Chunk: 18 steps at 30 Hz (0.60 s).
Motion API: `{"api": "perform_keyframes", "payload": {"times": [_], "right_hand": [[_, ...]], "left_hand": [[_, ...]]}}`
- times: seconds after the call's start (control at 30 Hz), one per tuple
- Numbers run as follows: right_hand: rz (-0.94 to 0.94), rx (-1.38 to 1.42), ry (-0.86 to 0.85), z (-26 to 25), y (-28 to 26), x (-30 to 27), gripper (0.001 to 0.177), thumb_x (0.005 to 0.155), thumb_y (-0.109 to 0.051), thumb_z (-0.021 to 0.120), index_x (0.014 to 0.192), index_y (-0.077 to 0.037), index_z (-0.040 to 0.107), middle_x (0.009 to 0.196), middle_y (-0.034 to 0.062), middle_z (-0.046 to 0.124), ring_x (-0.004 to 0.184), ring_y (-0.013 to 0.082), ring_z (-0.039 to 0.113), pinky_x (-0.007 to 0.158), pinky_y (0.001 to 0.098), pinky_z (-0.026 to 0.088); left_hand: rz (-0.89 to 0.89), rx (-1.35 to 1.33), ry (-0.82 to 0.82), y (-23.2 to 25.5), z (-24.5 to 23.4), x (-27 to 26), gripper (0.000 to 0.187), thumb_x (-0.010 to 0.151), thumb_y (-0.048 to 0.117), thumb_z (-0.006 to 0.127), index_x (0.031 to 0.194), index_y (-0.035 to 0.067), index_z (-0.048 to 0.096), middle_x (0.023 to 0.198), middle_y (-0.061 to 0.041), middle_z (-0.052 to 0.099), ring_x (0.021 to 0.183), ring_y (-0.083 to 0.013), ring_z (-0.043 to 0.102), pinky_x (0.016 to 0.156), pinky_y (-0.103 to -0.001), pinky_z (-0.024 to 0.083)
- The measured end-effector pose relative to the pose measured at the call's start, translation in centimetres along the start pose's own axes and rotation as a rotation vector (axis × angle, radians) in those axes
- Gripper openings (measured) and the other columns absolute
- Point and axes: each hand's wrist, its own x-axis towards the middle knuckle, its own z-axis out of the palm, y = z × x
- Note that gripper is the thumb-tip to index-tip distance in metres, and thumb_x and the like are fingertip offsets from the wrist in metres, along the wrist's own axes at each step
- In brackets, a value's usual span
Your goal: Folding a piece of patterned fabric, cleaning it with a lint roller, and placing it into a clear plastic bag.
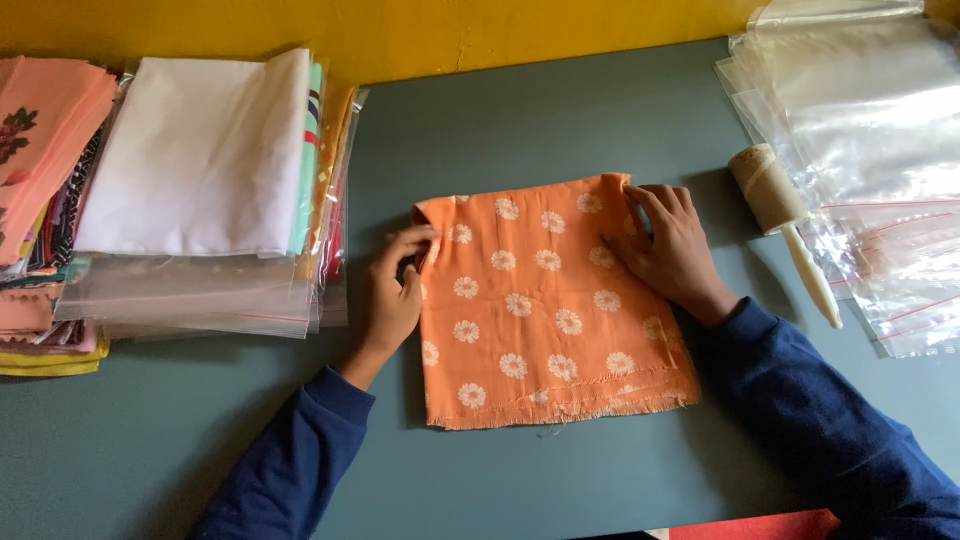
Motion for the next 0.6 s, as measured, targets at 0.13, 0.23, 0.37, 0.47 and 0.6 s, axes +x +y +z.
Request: {"api": "perform_keyframes", "payload": {"times": [0.13, 0.23, 0.37, 0.47, 0.6], "right_hand": [[0.003, -0.011, 0.02, 0.2, 0.0, 0.0, 0.056, 0.085, -0.023, 0.081, 0.13, 0.006, 0.064, 0.111, 0.0209, 0.063, 0.102, 0.0427, 0.057, 0.086, 0.0491, 0.045], [0.004, -0.027, 0.017, 0.2, 0.1, 0.0, 0.056, 0.085, -0.025, 0.081, 0.129, 0.004, 0.064, 0.113, 0.0193, 0.064, 0.102, 0.0414, 0.058, 0.087, 0.0476, 0.046], [0.011, -0.027, 0.001, 0.2, 0.3, -0.1, 0.056, 0.085, -0.027, 0.082, 0.128, 0.004, 0.065, 0.112, 0.0189, 0.063, 0.102, 0.0408, 0.057, 0.086, 0.0474, 0.045], [0.003, -0.021, -0.011, 0.1, 0.3, 0.0, 0.057, 0.086, -0.029, 0.081, 0.129, 0.004, 0.064, 0.113, 0.0196, 0.062, 0.103, 0.041, 0.057, 0.086, 0.0482, 0.046], [-0.028, -0.003, -0.035, -0.1, 0.6, 0.0, 0.057, 0.088, -0.029, 0.081, 0.13, 0.005, 0.063, 0.112, 0.0207, 0.061, 0.103, 0.041, 0.056, 0.087, 0.0482, 0.046]], "left_hand": [[-0.103, -0.146, 0.057, -1.6, 0.4, 0.0, 0.054, 0.081, -0.016, 0.054, 0.129, 0.008, 0.056, 0.125, -0.017, 0.058, 0.102, -0.0314, 0.071, 0.101, -0.047, 0.053], [-0.106, -0.175, 0.073, -1.7, 0.7, -0.2, 0.046, 0.086, -0.003, 0.072, 0.125, 0.01, 0.052, 0.123, -0.013, 0.057, 0.103, -0.0272, 0.072, 0.099, -0.045, 0.053], [-0.114, -0.105, 0.068, -1.7, 0.9, -0.3, 0.055, 0.083, 0.022, 0.089, 0.124, 0.01, 0.053, 0.111, -0.011, 0.062, 0.098, -0.0244, 0.072, 0.091, -0.039, 0.057], [-0.122, -0.056, 0.056, -1.1, 0.9, -0.3, 0.05, 0.084, 0.029, 0.09, 0.115, 0.01, 0.056, 0.097, -0.009, 0.066, 0.09, -0.0214, 0.073, 0.083, -0.035, 0.058], [-0.127, -0.001, 0.047, 0.4, 0.7, -0.4, 0.045, 0.083, 0.033, 0.091, 0.104, 0.012, 0.057, 0.087, -0.007, 0.068, 0.081, -0.0173, 0.072, 0.079, -0.032, 0.058]]}}
